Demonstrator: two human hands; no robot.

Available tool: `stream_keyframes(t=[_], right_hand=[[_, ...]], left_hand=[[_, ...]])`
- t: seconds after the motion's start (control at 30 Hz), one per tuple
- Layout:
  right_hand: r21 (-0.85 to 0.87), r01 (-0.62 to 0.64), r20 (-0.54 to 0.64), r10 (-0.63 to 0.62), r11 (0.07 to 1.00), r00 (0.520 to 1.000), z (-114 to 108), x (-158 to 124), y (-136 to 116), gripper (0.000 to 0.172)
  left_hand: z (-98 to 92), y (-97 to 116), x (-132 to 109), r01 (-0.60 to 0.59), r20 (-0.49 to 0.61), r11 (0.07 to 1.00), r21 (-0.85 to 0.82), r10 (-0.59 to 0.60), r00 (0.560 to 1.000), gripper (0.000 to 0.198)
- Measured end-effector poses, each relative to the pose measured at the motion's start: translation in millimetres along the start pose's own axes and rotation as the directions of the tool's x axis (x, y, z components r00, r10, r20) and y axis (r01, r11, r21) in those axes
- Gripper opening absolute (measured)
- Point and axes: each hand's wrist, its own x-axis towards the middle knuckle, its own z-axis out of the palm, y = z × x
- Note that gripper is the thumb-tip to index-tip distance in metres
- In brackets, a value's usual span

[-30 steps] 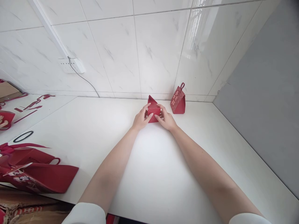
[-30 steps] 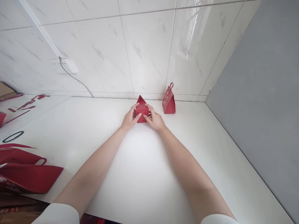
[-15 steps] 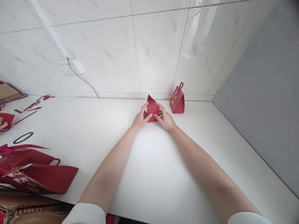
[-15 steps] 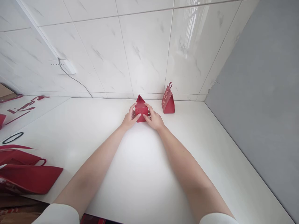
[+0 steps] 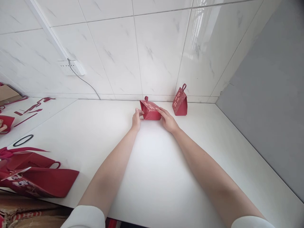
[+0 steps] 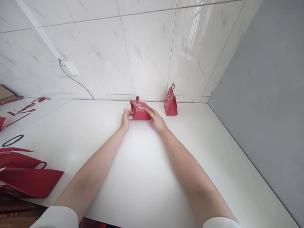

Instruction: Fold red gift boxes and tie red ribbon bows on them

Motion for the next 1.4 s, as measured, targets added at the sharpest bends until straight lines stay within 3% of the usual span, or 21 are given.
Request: stream_keyframes(t=[0.13,0.2,0.3,0.4,0.5,0.6,0.77,1.0,1.4], right_hand=[[0.100,0.016,-0.072,-0.009,0.995,0.997,3,3,1,0.053],[0.229,-0.045,-0.098,0.069,0.972,0.993,4,5,3,0.046],[0.463,-0.197,-0.066,0.255,0.864,0.965,3,7,10,0.035],[0.557,-0.300,-0.083,0.412,0.775,0.908,-1,8,21,0.048],[0.592,-0.347,-0.067,0.473,0.728,0.879,-4,9,27,0.065],[0.621,-0.357,0.046,0.422,0.698,0.905,-8,8,24,0.072],[0.696,-0.291,0.185,0.227,0.657,0.956,-16,6,11,0.057],[0.716,-0.263,0.169,0.206,0.646,0.964,-14,6,15,0.068],[0.673,-0.265,0.165,0.208,0.691,0.964,-12,6,13,0.066]], left_hand=[[-3.1,-3,6,0.047,0.087,0.998,-0.044,-0.043,0.995,0.052],[-2.5,-1,6,0.066,0.175,0.997,-0.038,-0.059,0.983,0.043],[-1.5,2,3,0.076,0.238,0.996,-0.039,-0.065,0.969,0.041],[-2.9,3,1,0.056,0.259,0.997,-0.056,-0.039,0.965,0.037],[-7.0,5,2,0.062,0.298,0.994,-0.092,-0.032,0.954,0.037],[-12.1,6,2,0.133,0.378,0.977,-0.166,-0.062,0.924,0.041],[-17.8,4,4,0.179,0.426,0.969,-0.168,-0.092,0.900,0.037],[-14.5,-2,6,0.128,0.396,0.990,-0.063,-0.093,0.914,0.036],[-11.8,-1,5,0.118,0.357,0.993,-0.011,-0.106,0.928,0.033]])
